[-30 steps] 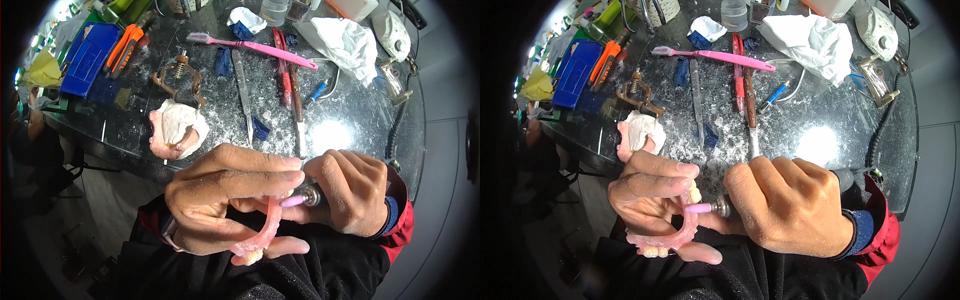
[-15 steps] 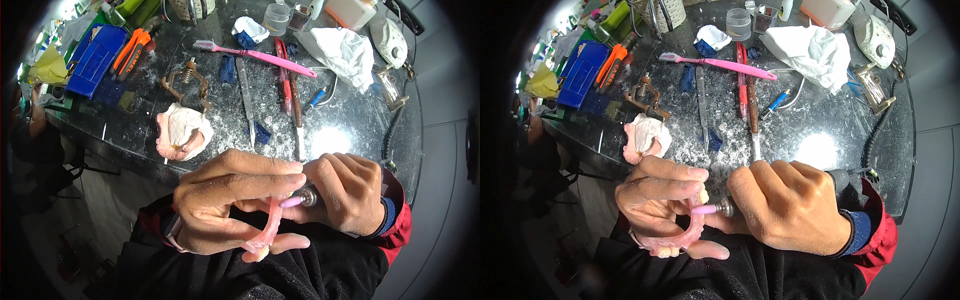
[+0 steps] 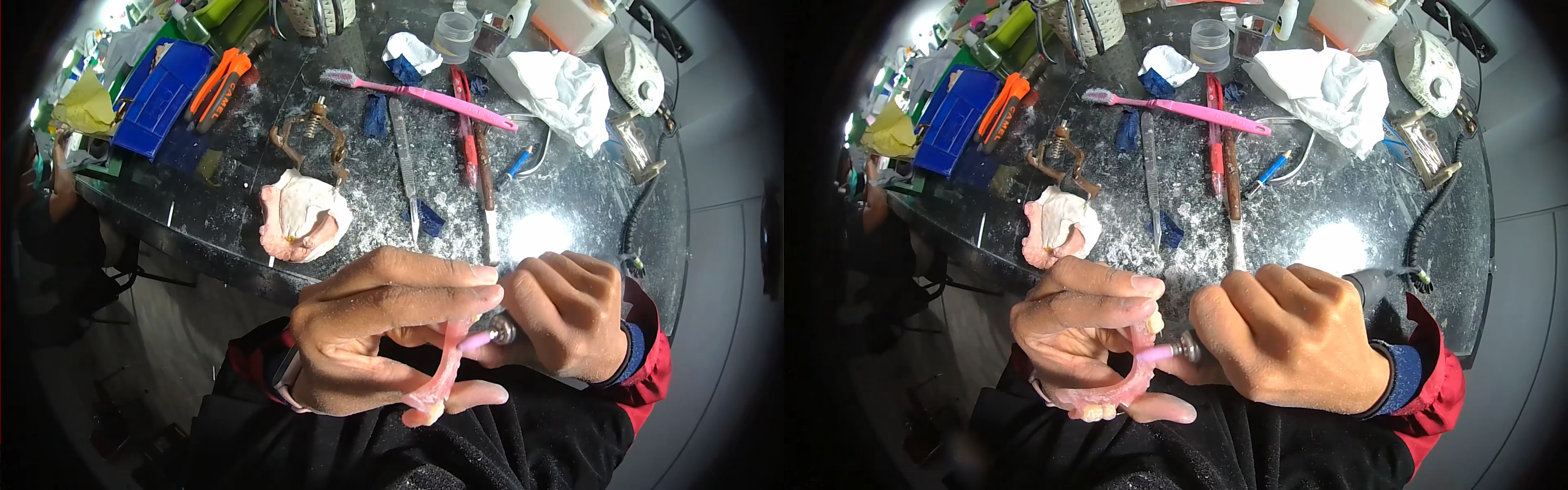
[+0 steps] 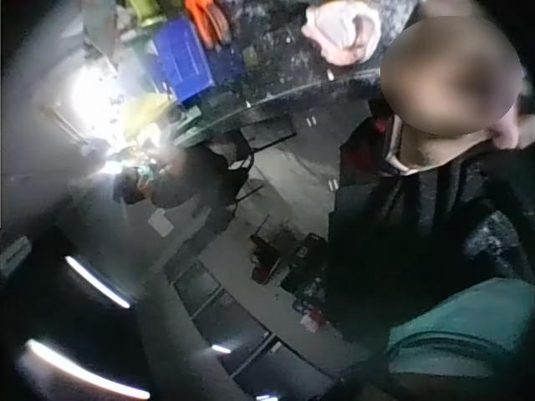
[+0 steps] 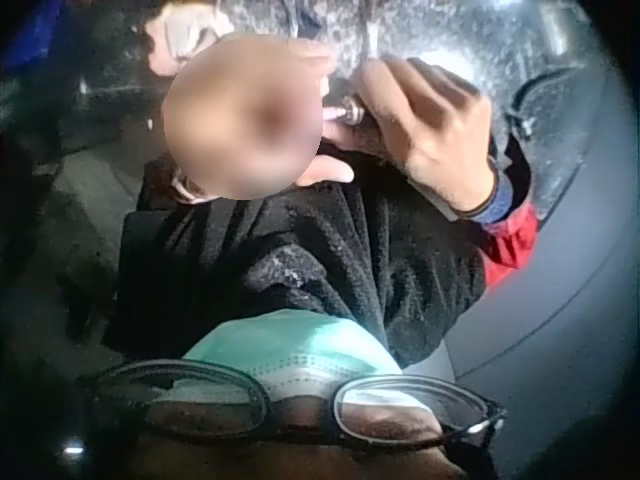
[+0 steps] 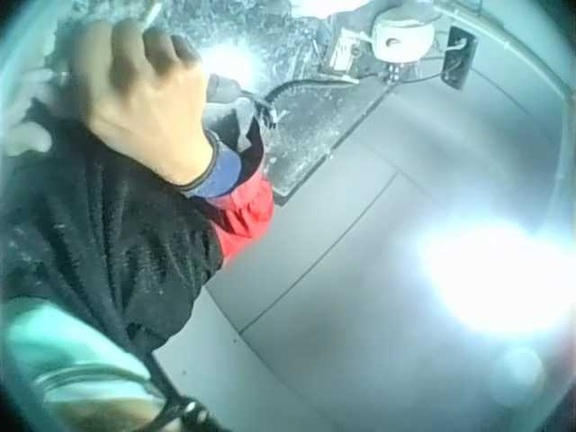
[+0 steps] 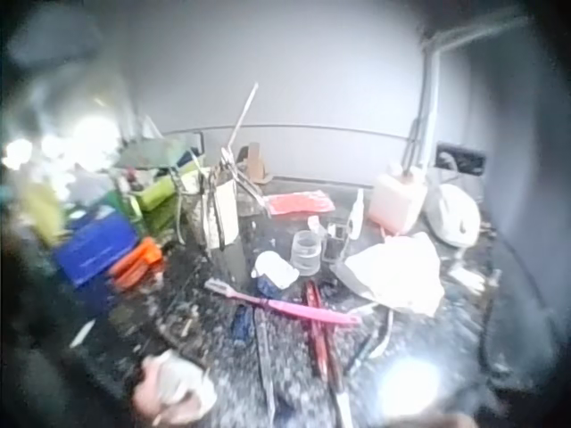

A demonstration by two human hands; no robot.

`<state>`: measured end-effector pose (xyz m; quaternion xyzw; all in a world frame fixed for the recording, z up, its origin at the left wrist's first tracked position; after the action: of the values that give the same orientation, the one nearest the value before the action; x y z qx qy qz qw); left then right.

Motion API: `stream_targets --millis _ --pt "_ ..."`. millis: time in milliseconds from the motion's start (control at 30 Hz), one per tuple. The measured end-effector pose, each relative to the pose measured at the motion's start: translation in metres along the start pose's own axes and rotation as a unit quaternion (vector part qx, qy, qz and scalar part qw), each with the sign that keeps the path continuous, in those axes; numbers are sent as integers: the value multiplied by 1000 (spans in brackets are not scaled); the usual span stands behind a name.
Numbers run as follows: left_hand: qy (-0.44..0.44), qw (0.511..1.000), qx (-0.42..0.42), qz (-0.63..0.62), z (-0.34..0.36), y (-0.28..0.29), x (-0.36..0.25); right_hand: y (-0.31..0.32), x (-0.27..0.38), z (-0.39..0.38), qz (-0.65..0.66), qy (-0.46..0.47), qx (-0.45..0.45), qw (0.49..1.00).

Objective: The person holds a pink dental prosthesis and uses a handheld rotary tool to polish the surfaces and edges. The person then places the prosthesis onto a plaster model of teeth and checks the fit by pressing and sliding it.

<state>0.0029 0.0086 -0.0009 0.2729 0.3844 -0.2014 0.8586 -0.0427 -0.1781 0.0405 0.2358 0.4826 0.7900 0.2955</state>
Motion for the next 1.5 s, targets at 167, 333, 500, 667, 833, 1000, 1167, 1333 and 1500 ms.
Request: stream_targets --millis 167,333,500,667,833,1000,1167,1333,1500 --pt "-58 996 -45 59 4 -3 3 -4 0 -2 -6 -32 3 999" --pt "-20 998 -53 20 -2 -6 3 1 1 -1 34 -27 56 997" --pt "18 997 -72 -21 0 -8 -2 -1 1 -1 1 -16 15 1000" --pt "40 994 -93 -45 2 -7 -6 -4 1 -2 -3 -45 14 999" --pt "90 992 -75 -50 -1 -9 -10 -3 0 -4 7 -19 23 1000" --pt "210 964 -93 -133 -3 -10 -14 0 1 0 0 -9 24 1000" --pt "112 991 -68 -40 -1 -7 -13 -3 0 0 -2 -29 5 1000" --pt "93 993 -61 -43 -1 -5 -14 2 4 1 32 -23 34 999" --pt "75 993 -71 -63 2 -6 -17 2 3 4 25 -22 21 999"
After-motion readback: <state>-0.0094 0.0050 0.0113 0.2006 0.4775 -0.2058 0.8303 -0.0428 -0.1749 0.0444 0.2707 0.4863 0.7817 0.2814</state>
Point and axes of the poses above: each hand's wrist, its own z-axis towards the middle knuckle, its own y-axis out of the back of the hand, x = y × z, the point moved 1 cm from there along z, towards the middle knuckle, and after that the axes turned 9 degrees about y, right-handed, at the moved point
